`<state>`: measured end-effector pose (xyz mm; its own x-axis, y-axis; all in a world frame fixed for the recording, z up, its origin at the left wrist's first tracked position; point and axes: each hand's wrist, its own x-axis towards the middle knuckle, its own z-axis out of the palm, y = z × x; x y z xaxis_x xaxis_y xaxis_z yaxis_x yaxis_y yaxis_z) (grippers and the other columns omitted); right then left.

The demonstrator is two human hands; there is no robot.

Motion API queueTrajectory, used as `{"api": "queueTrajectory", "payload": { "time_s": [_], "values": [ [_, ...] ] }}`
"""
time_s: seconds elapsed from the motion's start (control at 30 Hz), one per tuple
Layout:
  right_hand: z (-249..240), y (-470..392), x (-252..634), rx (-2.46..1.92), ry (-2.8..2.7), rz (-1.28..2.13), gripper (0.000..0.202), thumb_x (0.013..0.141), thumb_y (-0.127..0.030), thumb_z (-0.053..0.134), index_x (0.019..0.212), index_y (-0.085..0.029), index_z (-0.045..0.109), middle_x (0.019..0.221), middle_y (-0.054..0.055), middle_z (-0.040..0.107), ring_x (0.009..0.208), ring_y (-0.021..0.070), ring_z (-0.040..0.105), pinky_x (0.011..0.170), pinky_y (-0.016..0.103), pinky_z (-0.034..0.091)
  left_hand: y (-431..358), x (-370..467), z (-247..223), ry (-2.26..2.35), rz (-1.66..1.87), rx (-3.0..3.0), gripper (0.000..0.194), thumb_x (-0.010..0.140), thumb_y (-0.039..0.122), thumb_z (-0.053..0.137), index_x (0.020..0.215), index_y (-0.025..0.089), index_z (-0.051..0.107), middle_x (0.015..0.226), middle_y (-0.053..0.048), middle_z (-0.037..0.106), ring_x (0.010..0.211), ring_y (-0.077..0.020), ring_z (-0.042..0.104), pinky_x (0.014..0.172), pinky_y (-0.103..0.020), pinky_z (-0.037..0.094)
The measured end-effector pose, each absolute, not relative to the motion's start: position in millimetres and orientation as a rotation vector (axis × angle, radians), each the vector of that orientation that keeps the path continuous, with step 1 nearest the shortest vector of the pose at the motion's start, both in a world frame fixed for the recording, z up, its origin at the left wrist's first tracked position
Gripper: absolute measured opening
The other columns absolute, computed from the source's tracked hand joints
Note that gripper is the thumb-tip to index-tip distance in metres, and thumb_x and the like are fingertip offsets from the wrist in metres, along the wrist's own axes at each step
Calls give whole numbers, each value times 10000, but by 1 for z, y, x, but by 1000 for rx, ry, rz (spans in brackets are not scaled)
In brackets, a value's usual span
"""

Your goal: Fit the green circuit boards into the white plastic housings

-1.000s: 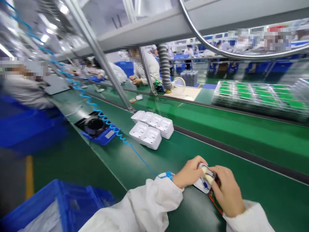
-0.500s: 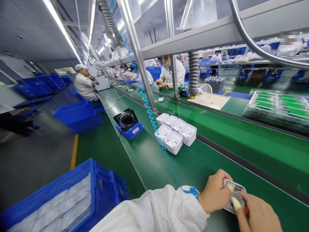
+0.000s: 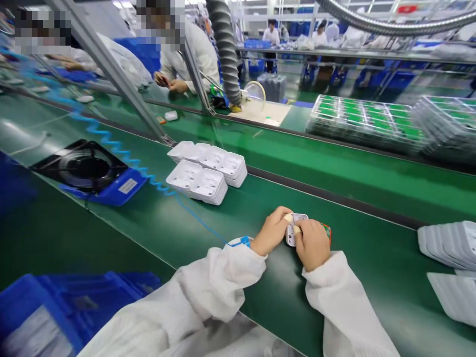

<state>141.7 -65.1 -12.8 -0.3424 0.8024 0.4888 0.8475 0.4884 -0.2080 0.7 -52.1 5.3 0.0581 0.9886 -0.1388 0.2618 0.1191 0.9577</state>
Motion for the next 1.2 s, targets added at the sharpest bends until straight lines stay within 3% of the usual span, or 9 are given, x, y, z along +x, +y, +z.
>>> {"api": "queueTrajectory", "payload": {
  "time_s": [0.6,1.07,1.2],
  "values": [
    [-10,-64,147,-1276,-2227,178,136,851,-219,400,833,-190,532,783,25,559,734,168,492,659,281,373,-55,0,8,1447,849,1416,201,827,245,423,958,219,574,953,-3,654,874,-160,583,785,-267,444],
    [-14,-64,143,-1276,-2347,83,170,803,-139,373,806,-181,538,762,53,526,751,200,452,677,308,343,-56,0,9,1481,821,1394,189,845,247,402,929,218,569,978,-13,660,919,-170,587,828,-285,433],
    [-13,-64,139,-1298,-2364,-2,162,802,-142,380,703,-183,501,711,58,496,717,201,425,651,311,323,-58,2,9,1508,803,1424,200,842,248,402,971,220,553,968,-27,658,905,-185,595,814,-295,437]
  ]
}}
